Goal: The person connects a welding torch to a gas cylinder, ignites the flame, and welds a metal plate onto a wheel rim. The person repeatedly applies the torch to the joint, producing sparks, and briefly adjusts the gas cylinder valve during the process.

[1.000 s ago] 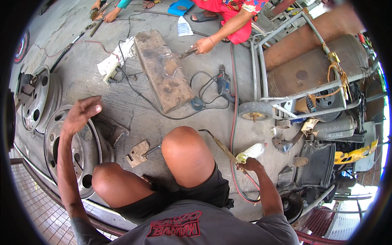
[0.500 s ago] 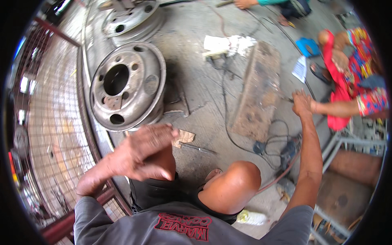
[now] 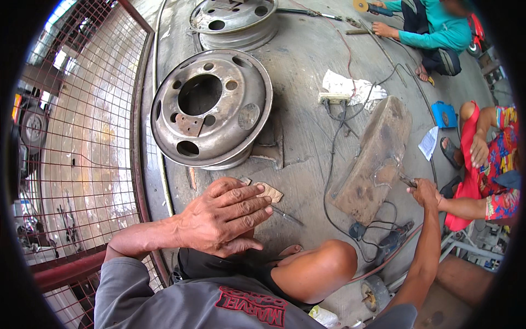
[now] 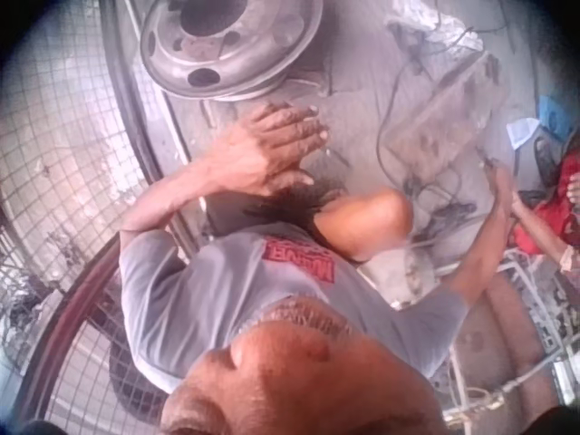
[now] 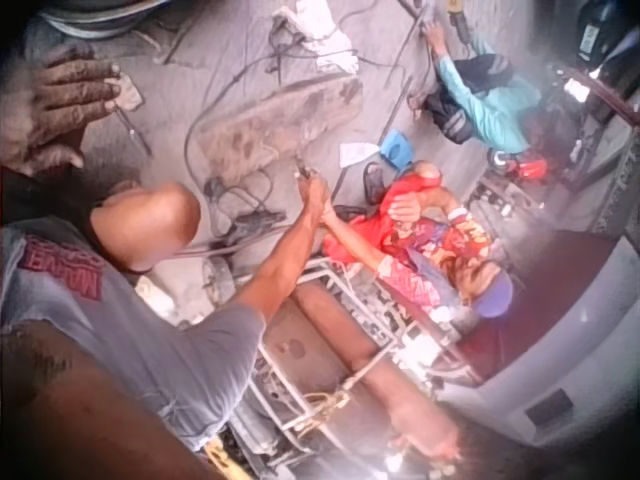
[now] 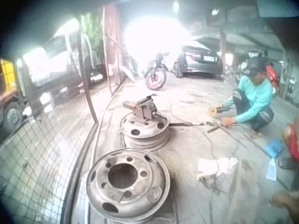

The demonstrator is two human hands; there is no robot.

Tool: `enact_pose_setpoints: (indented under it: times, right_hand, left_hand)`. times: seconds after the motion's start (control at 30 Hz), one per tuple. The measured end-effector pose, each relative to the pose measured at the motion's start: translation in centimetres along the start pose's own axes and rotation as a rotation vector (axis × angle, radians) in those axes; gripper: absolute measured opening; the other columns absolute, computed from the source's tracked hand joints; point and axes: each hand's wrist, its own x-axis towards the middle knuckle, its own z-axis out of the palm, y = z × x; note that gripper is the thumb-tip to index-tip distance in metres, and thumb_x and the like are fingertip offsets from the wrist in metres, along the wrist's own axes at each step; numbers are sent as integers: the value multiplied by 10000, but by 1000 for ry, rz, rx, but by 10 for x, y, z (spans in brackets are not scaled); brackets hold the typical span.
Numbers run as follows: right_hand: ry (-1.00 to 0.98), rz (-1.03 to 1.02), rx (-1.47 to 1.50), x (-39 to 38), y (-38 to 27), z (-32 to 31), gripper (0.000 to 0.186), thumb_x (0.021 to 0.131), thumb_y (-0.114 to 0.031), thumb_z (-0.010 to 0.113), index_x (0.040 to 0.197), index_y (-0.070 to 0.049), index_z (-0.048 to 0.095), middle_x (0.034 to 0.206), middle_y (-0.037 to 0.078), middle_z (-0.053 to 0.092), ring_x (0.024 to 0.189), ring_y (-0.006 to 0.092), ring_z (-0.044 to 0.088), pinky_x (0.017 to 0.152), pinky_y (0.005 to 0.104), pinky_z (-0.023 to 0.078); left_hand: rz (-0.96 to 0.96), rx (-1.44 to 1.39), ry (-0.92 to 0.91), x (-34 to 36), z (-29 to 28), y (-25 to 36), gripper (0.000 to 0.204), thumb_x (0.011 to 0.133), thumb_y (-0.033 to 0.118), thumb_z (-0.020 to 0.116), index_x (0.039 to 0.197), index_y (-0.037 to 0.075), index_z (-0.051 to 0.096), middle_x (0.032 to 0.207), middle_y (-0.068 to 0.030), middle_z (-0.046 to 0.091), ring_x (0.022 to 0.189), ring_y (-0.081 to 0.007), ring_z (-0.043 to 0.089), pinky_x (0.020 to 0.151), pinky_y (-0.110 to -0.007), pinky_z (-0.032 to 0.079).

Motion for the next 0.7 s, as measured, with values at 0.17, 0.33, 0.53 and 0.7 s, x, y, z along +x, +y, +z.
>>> enact_pose_setpoints:
  times: [0.17, 0.33, 0.53, 0.7]
  right_hand:
    - [-20, 39, 13, -20, -30, -38, 403, 916, -410, 750, 1132, -71, 719, 985, 252, 729, 1020, 463, 690, 908, 581, 503]
    - [412, -219, -211, -37, -21, -47, 462, 953, -465, 682, 1118, -33, 700, 967, 275, 702, 989, 446, 698, 876, 571, 492]
    - [175, -222, 116, -42, -166, -134, 478, 956, -449, 703, 1168, -21, 708, 1014, 257, 715, 987, 455, 678, 869, 514, 503]
    - [224, -462, 355, -34, -332, -167, 479, 984, -437, 681, 1110, 25, 679, 972, 244, 692, 913, 401, 673, 839, 478, 501]
  left_hand:
    - [16, -56, 101, -20, -4, -8, 589, 891, 436, 746, 1272, -11, 695, 1298, -173, 697, 1301, -344, 614, 1059, -473, 471]
    - [59, -73, 134, -31, -10, -15, 602, 865, 432, 785, 1288, 12, 704, 1335, -155, 687, 1304, -322, 620, 1078, -467, 471]
    - [79, -146, 215, -52, -13, -18, 592, 905, 397, 727, 1300, -41, 672, 1319, -209, 679, 1319, -365, 598, 1069, -484, 461]
    - [44, -146, 273, -68, -21, -17, 604, 896, 388, 742, 1306, -49, 665, 1333, -212, 673, 1319, -366, 596, 1072, -487, 456]
